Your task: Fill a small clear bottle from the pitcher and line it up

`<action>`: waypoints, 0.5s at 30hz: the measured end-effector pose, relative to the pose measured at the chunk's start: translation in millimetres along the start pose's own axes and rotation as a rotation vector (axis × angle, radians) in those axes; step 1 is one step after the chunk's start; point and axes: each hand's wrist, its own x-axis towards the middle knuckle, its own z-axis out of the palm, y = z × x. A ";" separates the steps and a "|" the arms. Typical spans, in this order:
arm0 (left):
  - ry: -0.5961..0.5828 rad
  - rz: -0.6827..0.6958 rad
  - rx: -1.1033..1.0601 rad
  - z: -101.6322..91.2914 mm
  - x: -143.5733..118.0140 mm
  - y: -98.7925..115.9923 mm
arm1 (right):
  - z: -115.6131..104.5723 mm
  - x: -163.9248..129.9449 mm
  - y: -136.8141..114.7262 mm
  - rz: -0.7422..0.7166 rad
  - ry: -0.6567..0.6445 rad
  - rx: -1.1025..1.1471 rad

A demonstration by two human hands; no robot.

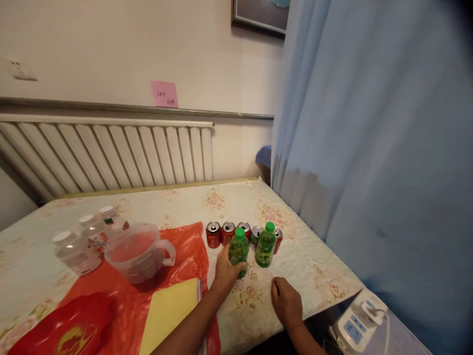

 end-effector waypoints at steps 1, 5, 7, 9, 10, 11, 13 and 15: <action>0.001 0.000 0.013 5.6 3.7 0.2 | -0.4 0.2 -0.3 -0.002 -0.002 -0.012; 0.013 0.001 0.064 24.6 17.7 -1.1 | -1.0 0.8 -0.9 -0.009 -0.006 -0.023; 0.019 0.004 0.085 32.5 23.8 -3.4 | -0.5 0.5 -0.8 -0.015 0.007 -0.007; 0.022 0.014 0.099 39.6 29.0 -6.5 | 0.3 0.1 -0.5 -0.009 0.018 0.013; 0.023 0.021 0.104 42.9 31.3 -8.1 | 0.8 -0.1 -0.4 -0.002 0.021 0.023; 0.023 0.028 0.107 45.9 33.4 -9.7 | 1.3 -0.2 -0.2 0.004 0.020 0.030; 0.023 0.038 0.113 51.3 37.0 -12.6 | 2.4 -0.4 0.2 0.009 0.015 0.031; 0.028 0.044 0.117 55.9 39.8 -14.9 | 3.2 -0.5 0.6 0.003 0.009 0.025</action>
